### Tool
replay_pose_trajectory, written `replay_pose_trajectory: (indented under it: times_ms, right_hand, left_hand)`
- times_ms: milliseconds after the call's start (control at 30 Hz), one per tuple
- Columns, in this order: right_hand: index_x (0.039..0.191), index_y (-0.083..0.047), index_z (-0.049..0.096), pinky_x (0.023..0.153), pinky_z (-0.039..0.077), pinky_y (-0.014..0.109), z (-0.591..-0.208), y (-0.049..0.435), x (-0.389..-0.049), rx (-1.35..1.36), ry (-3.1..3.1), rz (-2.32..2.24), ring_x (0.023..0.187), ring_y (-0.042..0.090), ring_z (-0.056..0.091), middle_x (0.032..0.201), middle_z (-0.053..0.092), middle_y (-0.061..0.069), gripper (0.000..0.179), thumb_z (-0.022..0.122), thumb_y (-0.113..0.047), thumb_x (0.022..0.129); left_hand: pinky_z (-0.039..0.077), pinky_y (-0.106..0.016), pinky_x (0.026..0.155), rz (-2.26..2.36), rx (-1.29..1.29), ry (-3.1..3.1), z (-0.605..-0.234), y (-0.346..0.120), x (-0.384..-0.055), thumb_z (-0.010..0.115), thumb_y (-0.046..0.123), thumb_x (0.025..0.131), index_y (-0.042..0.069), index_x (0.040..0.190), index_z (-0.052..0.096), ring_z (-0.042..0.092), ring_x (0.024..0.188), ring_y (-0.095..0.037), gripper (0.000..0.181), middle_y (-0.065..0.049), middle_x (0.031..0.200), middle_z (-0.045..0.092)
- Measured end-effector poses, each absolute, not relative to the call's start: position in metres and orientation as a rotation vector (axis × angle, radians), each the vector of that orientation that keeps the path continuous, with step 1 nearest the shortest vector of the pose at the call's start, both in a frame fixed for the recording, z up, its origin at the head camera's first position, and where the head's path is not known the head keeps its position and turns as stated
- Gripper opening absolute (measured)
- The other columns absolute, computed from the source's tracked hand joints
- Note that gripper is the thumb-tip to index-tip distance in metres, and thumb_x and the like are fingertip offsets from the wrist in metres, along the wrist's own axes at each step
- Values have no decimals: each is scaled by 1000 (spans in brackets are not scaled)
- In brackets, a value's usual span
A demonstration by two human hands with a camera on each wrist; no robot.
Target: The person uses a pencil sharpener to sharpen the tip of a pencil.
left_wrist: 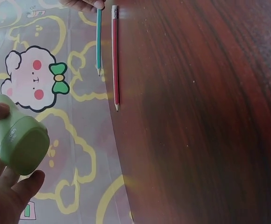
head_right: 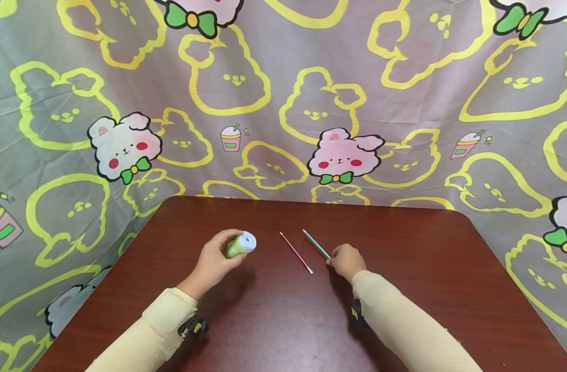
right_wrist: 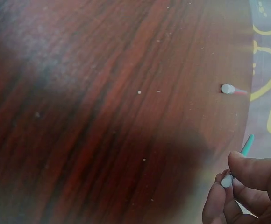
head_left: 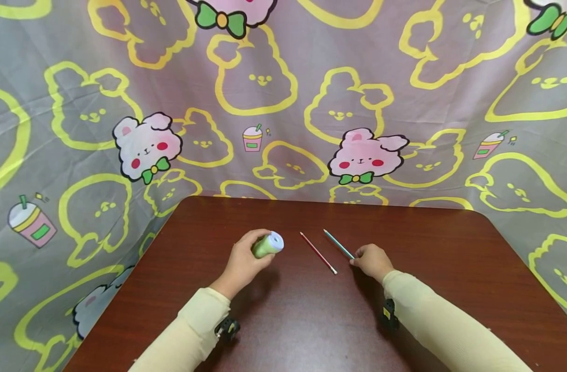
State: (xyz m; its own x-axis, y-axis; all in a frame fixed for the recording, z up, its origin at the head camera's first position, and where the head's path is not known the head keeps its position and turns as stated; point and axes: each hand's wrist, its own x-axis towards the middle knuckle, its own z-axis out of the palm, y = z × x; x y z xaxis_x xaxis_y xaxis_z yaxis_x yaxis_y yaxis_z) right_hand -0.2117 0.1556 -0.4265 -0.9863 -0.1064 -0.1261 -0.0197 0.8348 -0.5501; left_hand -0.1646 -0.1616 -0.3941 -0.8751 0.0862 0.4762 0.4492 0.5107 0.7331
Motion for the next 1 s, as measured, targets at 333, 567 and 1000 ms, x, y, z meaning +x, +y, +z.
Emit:
replay_pose_trajectory:
  times_ms: [333,567,1000]
  right_hand:
    - [77,-2,69,57,40,31,-431,155,-211,-101,2864,-851,62,17,48,67,58,0,13,71,-12,84]
    - [80,-1,70,61,46,36,-434,153,-210,-83,2884,-819,66,19,54,72,64,5,13,72,-13,83]
    - [80,-2,70,65,49,42,-436,150,-210,-106,2945,-758,65,19,58,75,68,7,14,73,-16,80]
  left_hand:
    - [51,-39,80,-1337,-424,-2407,-396,-161,-167,81,-4,68,3,112,65,63,93,-24,48,-11,107,67]
    - [52,-36,77,-1359,-414,-2423,-399,-159,-170,82,-4,67,2,110,64,62,91,-22,47,-10,103,67]
    - [51,-37,76,-1353,-423,-2419,-398,-157,-173,82,-5,66,1,107,63,62,88,-25,45,-12,101,67]
